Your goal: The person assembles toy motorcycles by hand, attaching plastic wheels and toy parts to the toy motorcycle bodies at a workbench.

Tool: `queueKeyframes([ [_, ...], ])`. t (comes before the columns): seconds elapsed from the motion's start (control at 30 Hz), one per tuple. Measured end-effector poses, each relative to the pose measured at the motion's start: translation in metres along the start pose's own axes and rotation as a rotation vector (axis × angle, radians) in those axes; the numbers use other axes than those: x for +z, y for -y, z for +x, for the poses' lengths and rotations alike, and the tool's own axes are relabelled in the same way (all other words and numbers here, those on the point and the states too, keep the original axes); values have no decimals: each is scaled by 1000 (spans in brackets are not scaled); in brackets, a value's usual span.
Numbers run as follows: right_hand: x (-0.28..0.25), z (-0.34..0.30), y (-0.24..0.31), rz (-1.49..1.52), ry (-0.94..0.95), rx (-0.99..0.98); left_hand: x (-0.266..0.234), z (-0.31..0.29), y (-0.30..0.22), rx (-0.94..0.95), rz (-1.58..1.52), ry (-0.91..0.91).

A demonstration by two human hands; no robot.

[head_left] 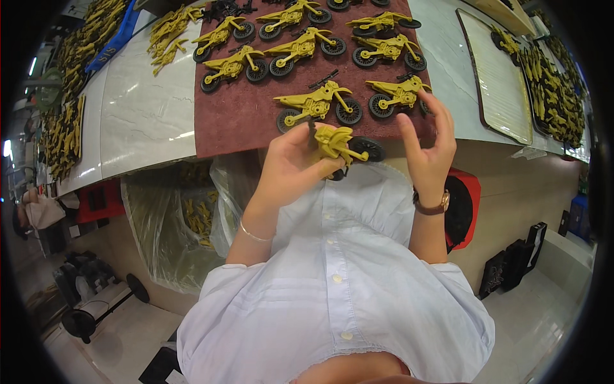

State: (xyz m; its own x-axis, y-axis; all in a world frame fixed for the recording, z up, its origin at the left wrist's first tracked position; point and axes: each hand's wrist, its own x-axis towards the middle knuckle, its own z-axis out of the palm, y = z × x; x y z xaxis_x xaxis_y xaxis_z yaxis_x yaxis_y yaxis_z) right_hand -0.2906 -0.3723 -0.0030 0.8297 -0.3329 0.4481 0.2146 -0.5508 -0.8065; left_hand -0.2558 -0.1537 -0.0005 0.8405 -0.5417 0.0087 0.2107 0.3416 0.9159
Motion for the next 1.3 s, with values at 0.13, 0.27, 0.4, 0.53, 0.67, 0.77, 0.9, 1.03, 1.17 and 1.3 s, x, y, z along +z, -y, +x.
queueKeyframes([
  [0.13, -20, 23, -23, -605, -57, -168, -6, 21, -23, 143, 915, 35],
  [0.27, -32, 38, -27, -297, 150, 136, 1, 47, -40, 346, 1399, 4],
  [0.4, -47, 52, -30, -85, 248, 238, -8, 60, -46, 70, 1344, 13],
  [0.53, -55, 67, -22, 16, 352, 245, -13, 66, -46, -148, 1292, 87],
  [0.67, -40, 94, -29, 118, 235, 220, -6, 74, -55, -210, 1225, 126],
  [0.77, -18, 108, -44, 41, 242, 87, 0, 74, -63, -60, 1266, 94],
  [0.9, -11, 110, -60, -98, 314, -10, 6, 86, -74, -13, 1262, 127],
  [1.03, -18, 118, -46, 1, 392, -11, 26, 101, -66, 306, 1477, 167],
  [1.17, -20, 107, -45, 85, 365, -151, 38, 124, -55, 279, 1540, 370],
  [1.3, -45, 101, -53, 73, 444, -182, 46, 145, -63, 246, 1580, 482],
])
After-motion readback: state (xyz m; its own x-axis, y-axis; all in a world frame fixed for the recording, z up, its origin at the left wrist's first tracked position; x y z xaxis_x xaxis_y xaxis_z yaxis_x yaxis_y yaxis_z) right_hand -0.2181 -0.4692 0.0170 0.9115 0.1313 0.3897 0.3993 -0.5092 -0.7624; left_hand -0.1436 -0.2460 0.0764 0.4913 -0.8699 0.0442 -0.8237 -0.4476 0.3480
